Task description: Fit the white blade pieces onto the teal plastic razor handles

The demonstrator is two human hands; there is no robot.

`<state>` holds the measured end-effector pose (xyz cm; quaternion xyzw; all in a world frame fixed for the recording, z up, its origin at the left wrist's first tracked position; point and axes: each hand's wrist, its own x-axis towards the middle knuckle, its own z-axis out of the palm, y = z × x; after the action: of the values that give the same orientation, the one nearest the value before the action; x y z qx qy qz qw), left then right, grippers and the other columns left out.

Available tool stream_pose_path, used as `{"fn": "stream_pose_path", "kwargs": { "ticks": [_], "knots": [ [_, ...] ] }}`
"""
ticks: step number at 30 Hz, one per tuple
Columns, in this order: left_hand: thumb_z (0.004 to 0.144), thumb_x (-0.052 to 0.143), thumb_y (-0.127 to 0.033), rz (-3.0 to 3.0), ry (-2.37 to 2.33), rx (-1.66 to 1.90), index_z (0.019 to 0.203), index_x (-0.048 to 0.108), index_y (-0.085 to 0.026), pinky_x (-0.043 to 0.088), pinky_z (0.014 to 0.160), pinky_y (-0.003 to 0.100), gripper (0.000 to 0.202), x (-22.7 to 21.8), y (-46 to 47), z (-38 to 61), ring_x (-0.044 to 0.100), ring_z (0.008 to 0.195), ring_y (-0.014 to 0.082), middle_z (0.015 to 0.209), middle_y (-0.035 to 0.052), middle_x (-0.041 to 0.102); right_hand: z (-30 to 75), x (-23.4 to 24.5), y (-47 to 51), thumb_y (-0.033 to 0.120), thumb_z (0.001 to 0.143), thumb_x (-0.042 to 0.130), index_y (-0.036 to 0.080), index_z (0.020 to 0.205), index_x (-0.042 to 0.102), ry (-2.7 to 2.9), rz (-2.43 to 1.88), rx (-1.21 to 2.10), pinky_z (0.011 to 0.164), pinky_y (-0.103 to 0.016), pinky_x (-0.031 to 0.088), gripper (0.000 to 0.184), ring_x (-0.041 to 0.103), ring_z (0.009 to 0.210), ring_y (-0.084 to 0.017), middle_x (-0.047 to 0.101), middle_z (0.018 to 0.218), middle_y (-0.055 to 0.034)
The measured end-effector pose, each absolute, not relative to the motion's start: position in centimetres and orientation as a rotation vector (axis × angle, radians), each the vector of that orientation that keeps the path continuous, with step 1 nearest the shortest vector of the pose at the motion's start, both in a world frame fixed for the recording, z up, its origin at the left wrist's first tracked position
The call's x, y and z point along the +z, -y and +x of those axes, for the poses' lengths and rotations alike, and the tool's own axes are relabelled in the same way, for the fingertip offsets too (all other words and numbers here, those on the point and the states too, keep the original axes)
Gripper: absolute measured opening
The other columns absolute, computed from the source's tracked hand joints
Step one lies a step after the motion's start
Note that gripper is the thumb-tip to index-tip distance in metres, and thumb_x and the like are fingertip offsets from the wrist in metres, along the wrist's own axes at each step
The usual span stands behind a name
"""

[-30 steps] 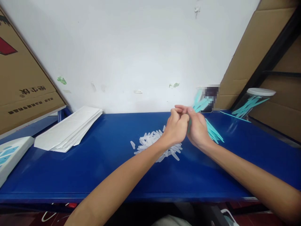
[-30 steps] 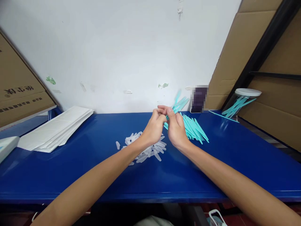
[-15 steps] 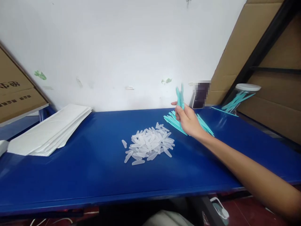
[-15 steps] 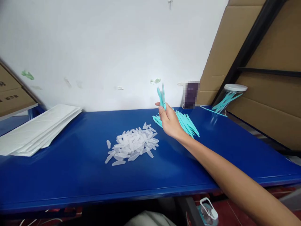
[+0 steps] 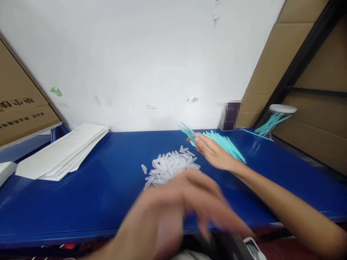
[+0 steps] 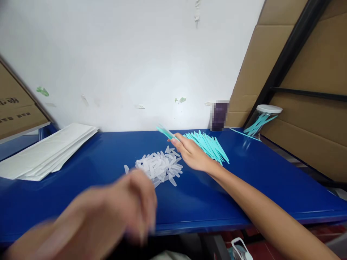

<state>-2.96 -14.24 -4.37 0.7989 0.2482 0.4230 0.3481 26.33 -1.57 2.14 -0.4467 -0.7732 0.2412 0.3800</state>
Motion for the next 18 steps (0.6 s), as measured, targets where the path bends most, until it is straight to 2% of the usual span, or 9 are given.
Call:
{"fn": "stream_pose_path", "kwargs": {
  "ticks": [1,2,3,5,8,13,18],
  "knots": [
    [0.102,0.040,-0.040,2.071,-0.661,1.133,0.110,0.072,-0.028,0.055,0.073,0.039,0.035,-1.8,11.2,-1.9,0.063,0.100,0.0276,0.112,0.0098,0.068,26.0,2.2,1.9,0.059,0.102,0.029,0.022,0.110,0.057,2.004,-1.099,0.666,0.058,-0.028,0.036,0.047,0.041,0.059,-0.014,0.044,0.070,0.0030],
    [0.102,0.038,-0.041,2.056,-0.775,1.181,0.098,0.072,-0.024,0.052,0.068,0.037,0.039,0.6,8.3,-0.8,0.063,0.086,0.0247,0.097,0.0090,0.069,25.7,2.2,2.1,0.059,0.103,0.028,0.022,0.109,0.057,2.023,-1.066,0.710,0.058,-0.027,0.036,0.047,0.041,0.059,-0.014,0.044,0.070,0.0032],
    [0.102,0.036,-0.042,2.034,-0.913,1.212,0.089,0.069,-0.021,0.049,0.066,0.035,0.041,2.6,5.5,0.2,0.060,0.077,0.0217,0.084,0.0072,0.066,25.4,2.2,2.3,0.059,0.103,0.028,0.022,0.108,0.057,2.031,-1.043,0.746,0.059,-0.027,0.037,0.047,0.042,0.060,-0.014,0.044,0.071,0.0029],
    [0.100,0.042,-0.049,2.068,-0.984,1.230,0.084,0.060,-0.019,0.039,0.055,0.029,0.039,5.0,1.4,1.7,0.047,0.059,0.0148,0.065,-0.0001,0.053,24.8,2.1,2.5,0.060,0.102,0.029,0.022,0.103,0.058,2.027,-1.026,0.807,0.061,-0.027,0.040,0.047,0.045,0.064,-0.014,0.047,0.073,0.0016],
    [0.102,0.038,-0.054,2.171,-0.912,1.126,0.080,0.050,-0.019,0.031,0.053,0.026,0.043,5.3,-1.2,2.5,0.038,0.054,0.0115,0.060,-0.0039,0.044,24.2,1.6,2.5,0.063,0.099,0.035,0.022,0.096,0.059,2.004,-1.034,0.873,0.060,-0.027,0.041,0.048,0.046,0.064,-0.015,0.049,0.072,0.0009],
    [0.105,0.027,-0.054,2.065,-0.692,1.114,0.072,0.043,-0.018,0.030,0.056,0.026,0.052,2.7,-0.8,2.7,0.035,0.057,0.0111,0.062,-0.0032,0.039,23.8,0.9,2.5,0.067,0.095,0.040,0.023,0.084,0.055,1.937,-1.078,0.955,0.054,-0.026,0.039,0.048,0.044,0.060,-0.015,0.045,0.066,0.0017],
    [0.103,0.028,-0.057,2.021,-0.724,1.052,0.068,0.041,-0.018,0.029,0.056,0.027,0.054,1.3,-0.4,3.9,0.034,0.057,0.0115,0.063,-0.0023,0.039,22.9,1.1,3.0,0.067,0.096,0.038,0.022,0.078,0.048,1.941,-1.079,0.933,0.058,-0.026,0.041,0.049,0.041,0.060,-0.013,0.042,0.067,0.0027]
  ]
}}
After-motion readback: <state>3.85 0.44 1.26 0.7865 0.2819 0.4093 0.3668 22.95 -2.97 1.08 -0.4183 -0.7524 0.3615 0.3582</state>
